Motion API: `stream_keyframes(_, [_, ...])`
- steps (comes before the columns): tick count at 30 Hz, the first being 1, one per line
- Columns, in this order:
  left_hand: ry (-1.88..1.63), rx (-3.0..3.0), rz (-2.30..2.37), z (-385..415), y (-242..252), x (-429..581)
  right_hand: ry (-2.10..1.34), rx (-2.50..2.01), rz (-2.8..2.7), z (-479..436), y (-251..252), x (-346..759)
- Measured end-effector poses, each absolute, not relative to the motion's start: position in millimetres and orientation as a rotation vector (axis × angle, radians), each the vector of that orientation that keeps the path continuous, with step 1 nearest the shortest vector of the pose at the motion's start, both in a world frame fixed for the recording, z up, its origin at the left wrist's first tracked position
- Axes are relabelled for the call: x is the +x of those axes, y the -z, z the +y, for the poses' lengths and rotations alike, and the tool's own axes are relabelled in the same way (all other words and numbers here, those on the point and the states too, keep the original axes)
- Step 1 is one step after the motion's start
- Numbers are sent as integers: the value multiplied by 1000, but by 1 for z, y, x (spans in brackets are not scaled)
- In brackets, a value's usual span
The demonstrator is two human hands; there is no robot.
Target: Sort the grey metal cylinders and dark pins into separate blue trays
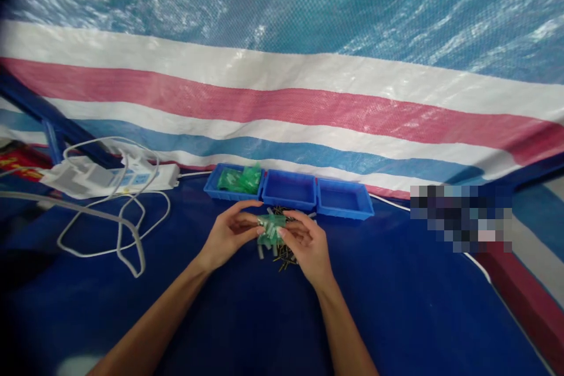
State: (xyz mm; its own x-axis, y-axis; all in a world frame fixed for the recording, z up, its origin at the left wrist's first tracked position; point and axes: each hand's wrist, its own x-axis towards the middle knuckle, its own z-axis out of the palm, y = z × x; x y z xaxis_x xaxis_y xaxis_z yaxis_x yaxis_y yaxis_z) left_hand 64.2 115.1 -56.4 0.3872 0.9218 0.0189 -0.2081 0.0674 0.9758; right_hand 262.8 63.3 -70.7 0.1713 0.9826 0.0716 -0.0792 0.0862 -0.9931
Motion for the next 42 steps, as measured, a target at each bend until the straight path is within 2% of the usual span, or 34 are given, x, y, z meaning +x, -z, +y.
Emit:
stream_keyframes(10, [-1146,1140,845,131,62,43,-999,-1225,-1297,92,52,238])
stream_keyframes(15, [-1325,1162,1109,151,84,25,-447,-1367,-1431,155,32,225])
stream_keyframes(19, [-1357,1174,1186,158,89,16,-20,-1485,-1592,192,36,201])
stream_keyframes(21, [-1362,1173,1196,158,88,14,83,-1535,-1715,198,42,188])
stream_keyframes(28, [-1358,1180,1204,158,84,13,159,-1436,-2015,187,50,186])
stream_keyframes(33, [-1299,1302,1233,153,83,18,-39,-1355,-1918,178,48,208])
stream_keyframes(42, [-1039,1903,1264,137,79,35,-18,-1362,-1784,111,50,268])
